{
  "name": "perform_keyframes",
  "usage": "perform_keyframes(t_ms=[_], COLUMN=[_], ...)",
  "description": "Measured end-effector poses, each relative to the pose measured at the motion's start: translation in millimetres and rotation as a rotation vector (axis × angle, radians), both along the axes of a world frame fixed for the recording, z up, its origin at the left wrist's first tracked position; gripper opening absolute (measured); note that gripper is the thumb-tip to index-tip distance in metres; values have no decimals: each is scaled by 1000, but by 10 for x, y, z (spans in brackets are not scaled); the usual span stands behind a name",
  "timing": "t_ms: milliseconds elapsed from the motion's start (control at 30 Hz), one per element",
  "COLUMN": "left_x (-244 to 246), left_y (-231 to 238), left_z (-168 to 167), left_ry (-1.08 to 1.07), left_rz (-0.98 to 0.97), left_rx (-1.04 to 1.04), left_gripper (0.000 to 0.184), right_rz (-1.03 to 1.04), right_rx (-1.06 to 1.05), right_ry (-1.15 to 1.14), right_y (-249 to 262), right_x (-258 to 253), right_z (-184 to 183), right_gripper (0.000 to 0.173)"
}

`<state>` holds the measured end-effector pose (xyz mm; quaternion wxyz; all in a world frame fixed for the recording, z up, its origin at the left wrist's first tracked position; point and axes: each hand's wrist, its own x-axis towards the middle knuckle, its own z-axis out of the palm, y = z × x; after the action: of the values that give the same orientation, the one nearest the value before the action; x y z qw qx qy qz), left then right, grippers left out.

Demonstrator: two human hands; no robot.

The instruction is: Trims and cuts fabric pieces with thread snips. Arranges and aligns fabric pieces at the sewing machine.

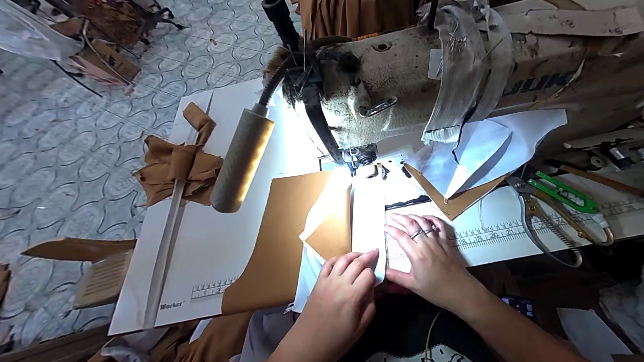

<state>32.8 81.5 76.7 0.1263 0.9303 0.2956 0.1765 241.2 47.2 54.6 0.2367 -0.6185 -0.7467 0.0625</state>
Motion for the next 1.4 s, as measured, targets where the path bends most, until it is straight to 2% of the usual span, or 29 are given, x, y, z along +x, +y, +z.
perform_keyframes(t_ms=[200, 333, 400, 500, 600, 633, 767, 900, 1033, 1233, 1400], left_x=[82, 90, 88, 71, 80, 112, 164, -12, -75, -113, -101], left_y=[-35, -25, -18, 0, 36, 51, 163, 276, 369, 711, 1119], left_z=[35, 42, 37, 22, -18, -58, -290, -342, -343, -230, -131], left_ry=[97, 95, 84, 45, -45, -89, -112, -127, -134, -111, -8], left_rz=[20, 13, 11, 4, 44, 90, 246, 229, 199, 123, 58], left_rx=[137, 137, 130, 97, 14, 18, 145, 104, 80, -38, -254], left_gripper=[23, 22, 22, 23, 50, 53, 43, 46, 45, 42, 45], right_rz=[-3, 30, 44, 65, 95, 110, 239, 368, 383, 383, 360], right_rx=[58, 187, 210, 190, 180, 196, 268, 273, 273, 192, 94], right_ry=[28, 151, 169, 119, 24, -20, -151, -221, -194, -188, -252], right_y=[-6, -17, -15, -12, -20, -15, 67, 136, 252, 537, 819], right_x=[18, 81, 90, 90, 123, 149, 240, 172, 136, 142, 148], right_z=[-43, -161, -172, -149, -118, -114, -72, -45, -52, 14, 126], right_gripper=[65, 33, 26, 29, 29, 30, 29, 29, 29, 31, 34])
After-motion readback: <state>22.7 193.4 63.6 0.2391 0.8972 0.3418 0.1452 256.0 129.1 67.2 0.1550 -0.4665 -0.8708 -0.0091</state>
